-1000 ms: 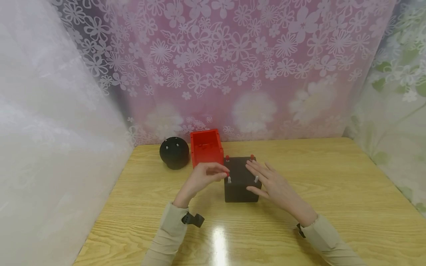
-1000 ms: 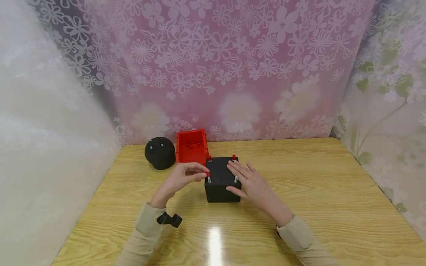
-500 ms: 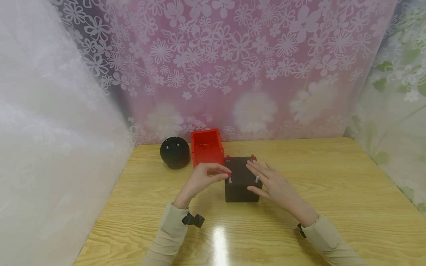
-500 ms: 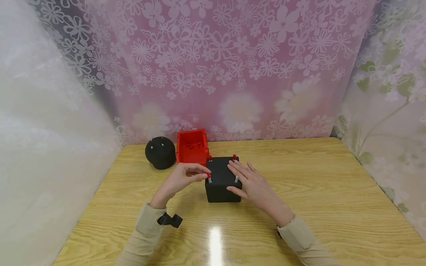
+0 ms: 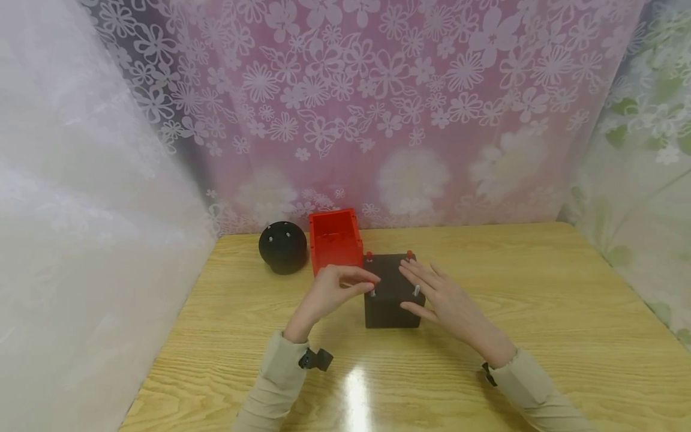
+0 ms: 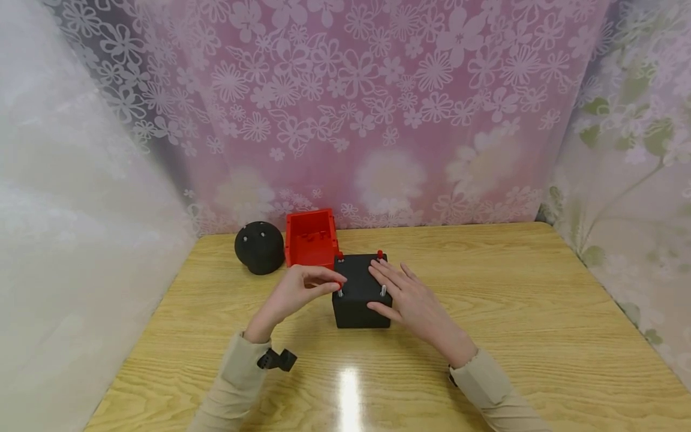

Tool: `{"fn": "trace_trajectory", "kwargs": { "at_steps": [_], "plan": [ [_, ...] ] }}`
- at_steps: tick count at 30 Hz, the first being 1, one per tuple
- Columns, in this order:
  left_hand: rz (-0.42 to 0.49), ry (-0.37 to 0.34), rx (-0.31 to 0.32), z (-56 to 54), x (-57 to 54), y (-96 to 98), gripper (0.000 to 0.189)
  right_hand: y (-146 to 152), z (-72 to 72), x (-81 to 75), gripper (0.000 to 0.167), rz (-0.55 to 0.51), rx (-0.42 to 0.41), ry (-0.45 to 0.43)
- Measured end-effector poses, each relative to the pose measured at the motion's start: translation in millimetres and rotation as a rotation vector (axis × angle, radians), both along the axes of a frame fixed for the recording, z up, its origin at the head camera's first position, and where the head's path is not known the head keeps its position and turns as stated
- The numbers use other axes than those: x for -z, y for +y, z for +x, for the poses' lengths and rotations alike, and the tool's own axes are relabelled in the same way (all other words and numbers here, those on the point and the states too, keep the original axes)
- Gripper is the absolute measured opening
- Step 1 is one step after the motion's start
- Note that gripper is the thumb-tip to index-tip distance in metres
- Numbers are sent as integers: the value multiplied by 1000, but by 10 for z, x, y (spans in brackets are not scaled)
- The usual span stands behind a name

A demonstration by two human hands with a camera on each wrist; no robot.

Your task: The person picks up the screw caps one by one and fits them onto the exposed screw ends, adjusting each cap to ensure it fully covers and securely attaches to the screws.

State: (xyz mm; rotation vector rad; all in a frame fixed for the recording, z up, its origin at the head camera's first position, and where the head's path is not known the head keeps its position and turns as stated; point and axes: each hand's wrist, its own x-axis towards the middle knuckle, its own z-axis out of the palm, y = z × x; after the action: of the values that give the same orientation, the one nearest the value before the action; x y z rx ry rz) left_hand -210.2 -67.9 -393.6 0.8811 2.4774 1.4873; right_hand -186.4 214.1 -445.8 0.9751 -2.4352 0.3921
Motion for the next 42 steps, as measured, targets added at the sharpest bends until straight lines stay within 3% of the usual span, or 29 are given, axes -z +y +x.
{"fn": "trace_trajectory", "kwargs": {
  "at_steps": [17,39,42],
  "plan": [
    [-63,111,-64,22,-40,40,15,-23,-22,15,75,-28,-25,53],
    [-106,95,-46,20,-36,31,18,-23,-22,9,75,-22,-25,53],
    [-92,97,-70,15,-55,13,21,-22,-21,11,75,-24,-27,52]
  ]
}}
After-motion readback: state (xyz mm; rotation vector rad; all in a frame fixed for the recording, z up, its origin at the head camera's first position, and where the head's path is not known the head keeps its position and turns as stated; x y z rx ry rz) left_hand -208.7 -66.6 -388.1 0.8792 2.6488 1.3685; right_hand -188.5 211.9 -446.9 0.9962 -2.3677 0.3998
